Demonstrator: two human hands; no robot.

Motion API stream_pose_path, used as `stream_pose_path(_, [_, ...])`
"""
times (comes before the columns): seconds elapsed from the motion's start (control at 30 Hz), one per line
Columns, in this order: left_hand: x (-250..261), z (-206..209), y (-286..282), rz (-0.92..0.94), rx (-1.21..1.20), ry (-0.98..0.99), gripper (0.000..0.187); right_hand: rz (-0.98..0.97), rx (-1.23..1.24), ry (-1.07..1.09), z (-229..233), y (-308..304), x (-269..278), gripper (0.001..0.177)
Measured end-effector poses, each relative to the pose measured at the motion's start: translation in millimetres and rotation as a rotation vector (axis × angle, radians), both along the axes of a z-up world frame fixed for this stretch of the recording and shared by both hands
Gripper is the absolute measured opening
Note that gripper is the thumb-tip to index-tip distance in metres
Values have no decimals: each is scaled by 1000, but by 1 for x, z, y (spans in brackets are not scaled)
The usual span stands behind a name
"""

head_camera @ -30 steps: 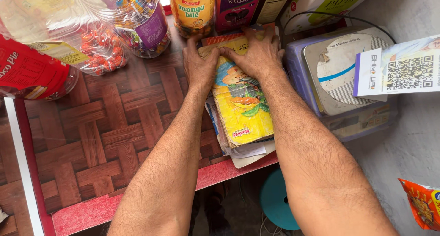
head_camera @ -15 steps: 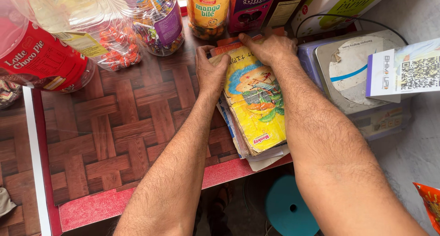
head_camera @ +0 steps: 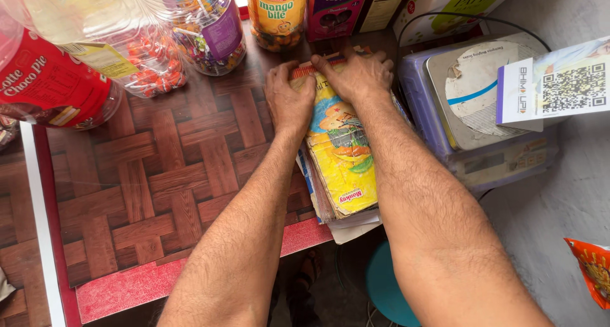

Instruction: The person moves various snack boxes and plastic jars from a counter to the floor, placing them in a line. They handle items one by one, including yellow and pink boxes and several jars with different colored lids, then return to the counter to retrieve more items.

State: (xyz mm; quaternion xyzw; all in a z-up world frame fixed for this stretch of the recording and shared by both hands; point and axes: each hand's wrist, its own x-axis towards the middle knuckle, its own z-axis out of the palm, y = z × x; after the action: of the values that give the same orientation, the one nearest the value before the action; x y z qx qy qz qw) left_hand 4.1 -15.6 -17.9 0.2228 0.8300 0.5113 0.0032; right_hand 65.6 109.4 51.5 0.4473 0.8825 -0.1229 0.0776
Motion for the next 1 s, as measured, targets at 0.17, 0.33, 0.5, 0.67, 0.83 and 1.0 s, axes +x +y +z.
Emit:
stream_pose_path(0.17, [6,4,-5,-31,-103,-89,39,-57,-8,7,2,-9,3,96])
stream_pose_path(0.33, [19,13,-13,-36,-131,-95,40,-68,31,0,-8,-16,11,90])
stream_pose_path(0.5, [19,32,-12,-76,-288,25,39,31,326,96,-16,-27,12,73])
stream_pose_path(0.67, [23,60,-1,-181,-185,278,32,164,251,271,6,-33,29,59])
stream_pose_path(0.83, [28,111,14,-341,-98,215,34,107,103,374,62,-23,47,55])
stream_pose_path(1.0, [31,162,39,-451,-3,266,33,25,93,405,117,-7,64,39])
